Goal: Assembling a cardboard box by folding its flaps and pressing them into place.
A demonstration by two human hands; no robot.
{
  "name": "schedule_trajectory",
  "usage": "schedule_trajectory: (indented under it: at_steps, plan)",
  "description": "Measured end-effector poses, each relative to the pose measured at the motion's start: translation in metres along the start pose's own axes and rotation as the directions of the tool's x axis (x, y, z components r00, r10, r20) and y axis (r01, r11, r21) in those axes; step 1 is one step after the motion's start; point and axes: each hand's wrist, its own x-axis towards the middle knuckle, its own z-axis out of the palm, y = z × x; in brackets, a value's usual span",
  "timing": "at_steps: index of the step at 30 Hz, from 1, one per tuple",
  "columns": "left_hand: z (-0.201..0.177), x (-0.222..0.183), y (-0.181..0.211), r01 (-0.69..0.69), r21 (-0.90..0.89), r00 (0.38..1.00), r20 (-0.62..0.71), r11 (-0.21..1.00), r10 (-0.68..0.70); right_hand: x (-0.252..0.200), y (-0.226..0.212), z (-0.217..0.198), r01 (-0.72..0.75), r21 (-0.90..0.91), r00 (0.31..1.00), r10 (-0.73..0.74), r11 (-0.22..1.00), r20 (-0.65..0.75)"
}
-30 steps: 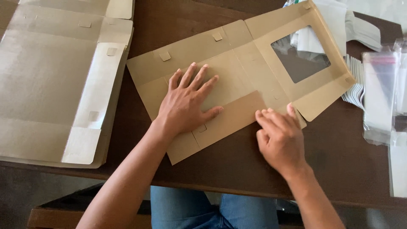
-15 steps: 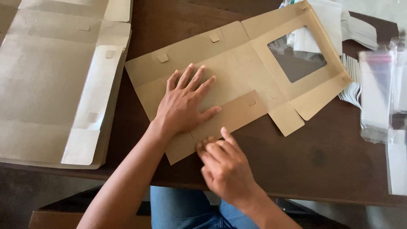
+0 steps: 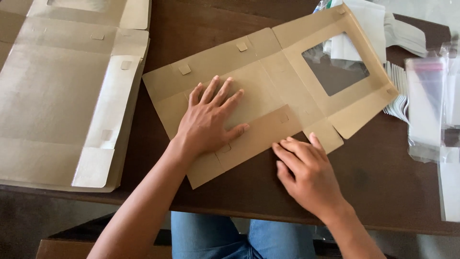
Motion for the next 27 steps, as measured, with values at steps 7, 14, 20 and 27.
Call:
schedule_trajectory:
  at_steps: [7, 14, 20, 27]
  plan:
    - [-0.004, -0.009, 0.004, -0.088, -0.026, 0.996, -0.011, 0.996, 0.088, -0.043, 0.014, -0.017, -0.034, 0.036, 0.999, 0.035, 0.999, -0.018]
    - [-0.010, -0.009, 0.001, -0.135, -0.044, 0.990, 0.031, 0.990, 0.136, -0.084, 0.054, -0.039, -0.050, -0.003, 0.998, 0.050, 0.999, 0.046]
    - [-0.012, -0.009, 0.003, -0.117, -0.073, 0.993, 0.025, 0.990, 0.119, -0.077, 0.070, -0.037, 0.009, -0.100, 0.999, -0.014, 0.995, -0.045]
    - [-0.010, -0.009, 0.000, -0.107, -0.112, 0.994, 0.007, 0.988, 0.108, -0.075, 0.079, -0.036, 0.101, 0.023, 0.994, -0.101, 0.995, -0.031]
